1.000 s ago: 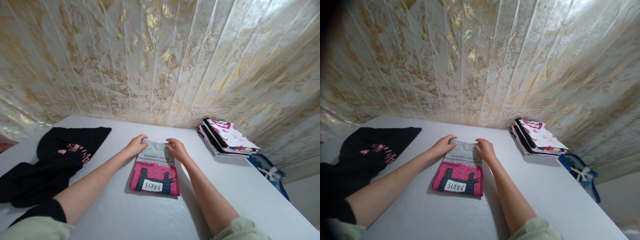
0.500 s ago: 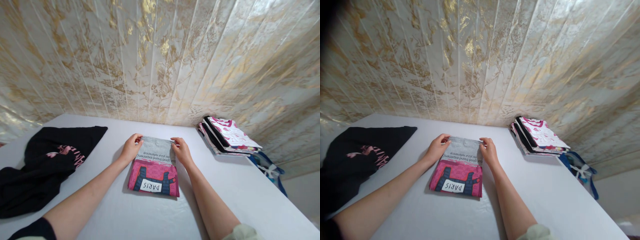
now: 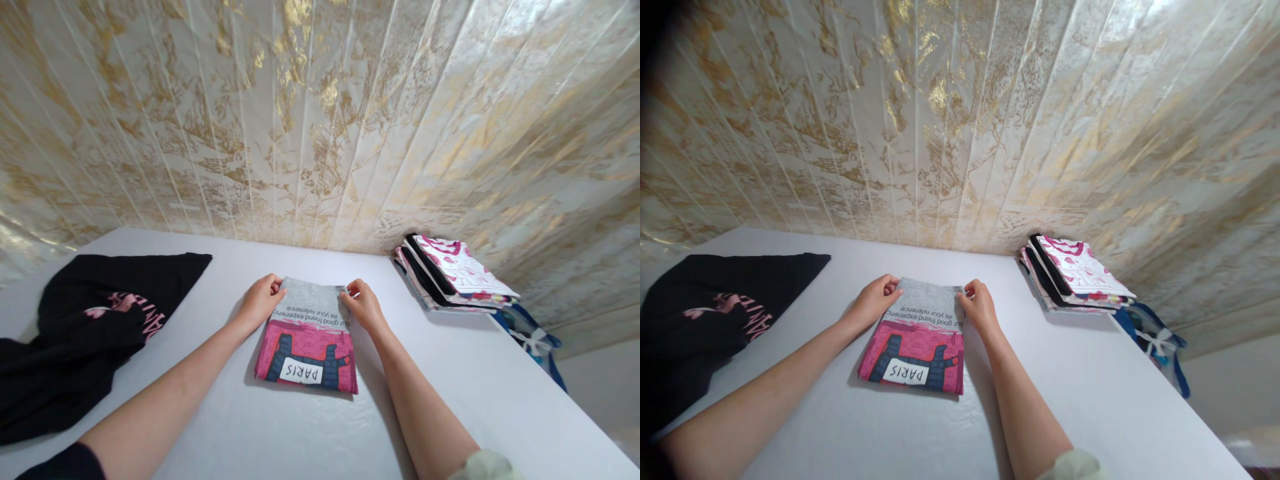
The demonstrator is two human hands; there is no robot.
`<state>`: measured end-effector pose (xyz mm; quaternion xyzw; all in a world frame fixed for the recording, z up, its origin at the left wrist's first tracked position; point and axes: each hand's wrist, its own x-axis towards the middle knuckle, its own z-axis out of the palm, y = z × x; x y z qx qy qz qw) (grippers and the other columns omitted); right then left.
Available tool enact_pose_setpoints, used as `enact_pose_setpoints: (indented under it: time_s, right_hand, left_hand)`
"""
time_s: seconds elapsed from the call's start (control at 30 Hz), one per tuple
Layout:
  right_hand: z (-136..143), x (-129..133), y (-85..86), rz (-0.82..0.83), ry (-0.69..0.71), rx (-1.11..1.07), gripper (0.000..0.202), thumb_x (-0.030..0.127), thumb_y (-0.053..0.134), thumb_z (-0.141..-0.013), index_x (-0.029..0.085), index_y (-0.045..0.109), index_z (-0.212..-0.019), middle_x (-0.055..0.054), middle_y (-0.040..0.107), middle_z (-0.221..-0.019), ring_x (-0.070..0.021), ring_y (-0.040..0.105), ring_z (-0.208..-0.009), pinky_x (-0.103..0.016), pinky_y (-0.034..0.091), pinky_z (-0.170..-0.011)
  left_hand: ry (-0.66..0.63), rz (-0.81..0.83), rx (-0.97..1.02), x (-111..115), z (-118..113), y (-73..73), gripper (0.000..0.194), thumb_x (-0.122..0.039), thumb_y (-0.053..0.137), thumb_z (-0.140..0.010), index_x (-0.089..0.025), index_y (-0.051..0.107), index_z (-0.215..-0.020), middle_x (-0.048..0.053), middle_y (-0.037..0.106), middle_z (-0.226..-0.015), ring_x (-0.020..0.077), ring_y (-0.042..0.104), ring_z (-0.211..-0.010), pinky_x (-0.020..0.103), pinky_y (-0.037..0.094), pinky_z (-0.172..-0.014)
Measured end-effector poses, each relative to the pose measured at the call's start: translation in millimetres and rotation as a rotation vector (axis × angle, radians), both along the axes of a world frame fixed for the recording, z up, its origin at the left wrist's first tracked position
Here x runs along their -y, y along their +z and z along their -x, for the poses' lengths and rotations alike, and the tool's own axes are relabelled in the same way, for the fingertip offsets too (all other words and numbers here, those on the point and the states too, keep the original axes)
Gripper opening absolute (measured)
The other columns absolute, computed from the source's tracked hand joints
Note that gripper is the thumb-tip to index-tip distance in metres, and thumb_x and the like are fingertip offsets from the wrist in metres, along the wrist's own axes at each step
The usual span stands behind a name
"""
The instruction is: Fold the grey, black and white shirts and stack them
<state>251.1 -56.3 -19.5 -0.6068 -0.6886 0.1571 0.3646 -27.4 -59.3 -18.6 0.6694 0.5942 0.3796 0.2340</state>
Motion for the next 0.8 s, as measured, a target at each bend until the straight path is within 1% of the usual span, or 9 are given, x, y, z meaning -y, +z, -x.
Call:
enact_pose_setpoints:
  time_s: [0.07, 0.17, 0.3, 0.37, 0.47, 0.57, 0.7, 0.8]
  right_hand:
    - [3, 1, 2.2, -0.008, 0.008, 0.013, 0.015, 0.035, 0.057, -0.077, 0.021, 0.053, -0.08, 0.0, 0.058, -0.077, -0.0163, 0.055, -0.072, -0.027, 0.04, -0.066]
    - [6, 4, 7.4, -0.022, 0.005, 0.04, 0.012, 0.033, 0.057, -0.078, 0.021, 0.055, -0.079, -0.001, 0.056, -0.078, -0.0164, 0.055, -0.073, -0.027, 0.04, -0.067]
    - [11, 8, 11.4, -0.023, 0.024, 0.048, 0.015, 0.031, 0.056, -0.079, 0.021, 0.059, -0.089, -0.001, 0.056, -0.081, -0.0156, 0.054, -0.072, -0.027, 0.041, -0.068]
    - [12, 9, 10.7, 0.002, 0.027, 0.044, 0.016, 0.031, 0.056, -0.078, 0.021, 0.057, -0.09, 0.0, 0.057, -0.079, -0.0155, 0.054, -0.07, -0.027, 0.04, -0.067]
    - [12, 8, 7.9, 0.036, 0.002, 0.041, 0.01, 0.03, 0.056, -0.075, 0.021, 0.052, -0.079, 0.001, 0.056, -0.074, -0.0156, 0.052, -0.068, -0.026, 0.037, -0.064]
    - [10, 6, 4.9, 0.071, -0.011, -0.026, 0.013, 0.033, 0.053, -0.076, 0.022, 0.047, -0.071, 0.003, 0.053, -0.066, -0.0153, 0.05, -0.064, -0.026, 0.035, -0.06]
    - [8, 4, 0.8, 0.07, -0.032, -0.157, 0.017, 0.039, 0.05, -0.077, 0.023, 0.047, -0.073, 0.003, 0.051, -0.061, -0.0157, 0.05, -0.06, -0.026, 0.034, -0.056]
    - [9, 3, -1.4, 0.062, -0.045, -0.187, 0.017, 0.04, 0.048, -0.079, 0.024, 0.046, -0.076, 0.003, 0.054, -0.062, -0.0166, 0.052, -0.06, -0.026, 0.034, -0.056]
  left_hand:
    - [-0.013, -0.002, 0.005, 1, 0, -0.7, 0.006, -0.028, 0.057, -0.076, -0.022, 0.056, -0.078, -0.002, 0.059, -0.07, 0.0155, 0.057, -0.067, 0.026, 0.045, -0.066]
    - [-0.02, -0.012, 0.024, 1, 0, -2.2, 0.007, -0.029, 0.055, -0.077, -0.022, 0.056, -0.078, -0.002, 0.06, -0.072, 0.0154, 0.057, -0.068, 0.026, 0.044, -0.067]
    - [-0.012, 0.004, 0.046, 3, 1, -2.5, 0.01, -0.032, 0.053, -0.078, -0.022, 0.056, -0.079, -0.003, 0.06, -0.071, 0.0156, 0.058, -0.068, 0.026, 0.044, -0.067]
    - [-0.013, 0.006, 0.046, 3, 1, -1.8, 0.011, -0.033, 0.053, -0.078, -0.023, 0.056, -0.079, -0.003, 0.061, -0.071, 0.0158, 0.058, -0.068, 0.026, 0.043, -0.066]
    - [-0.026, -0.005, 0.02, 4, 1, -0.6, 0.014, -0.036, 0.054, -0.078, -0.023, 0.057, -0.079, -0.002, 0.061, -0.07, 0.0163, 0.058, -0.067, 0.026, 0.043, -0.065]
    - [-0.028, -0.003, -0.006, 4, 0, -0.4, 0.015, -0.037, 0.053, -0.079, -0.023, 0.058, -0.078, -0.002, 0.061, -0.069, 0.0166, 0.058, -0.066, 0.026, 0.043, -0.064]
    - [-0.004, 0.0, 0.02, 3, 0, -1.4, 0.015, -0.036, 0.05, -0.082, -0.024, 0.056, -0.077, -0.002, 0.064, -0.071, 0.0163, 0.059, -0.067, 0.025, 0.043, -0.064]
    - [0.029, -0.003, 0.042, 2, -2, -0.9, 0.014, -0.035, 0.05, -0.083, -0.024, 0.056, -0.078, -0.002, 0.066, -0.073, 0.0165, 0.06, -0.068, 0.025, 0.043, -0.064]
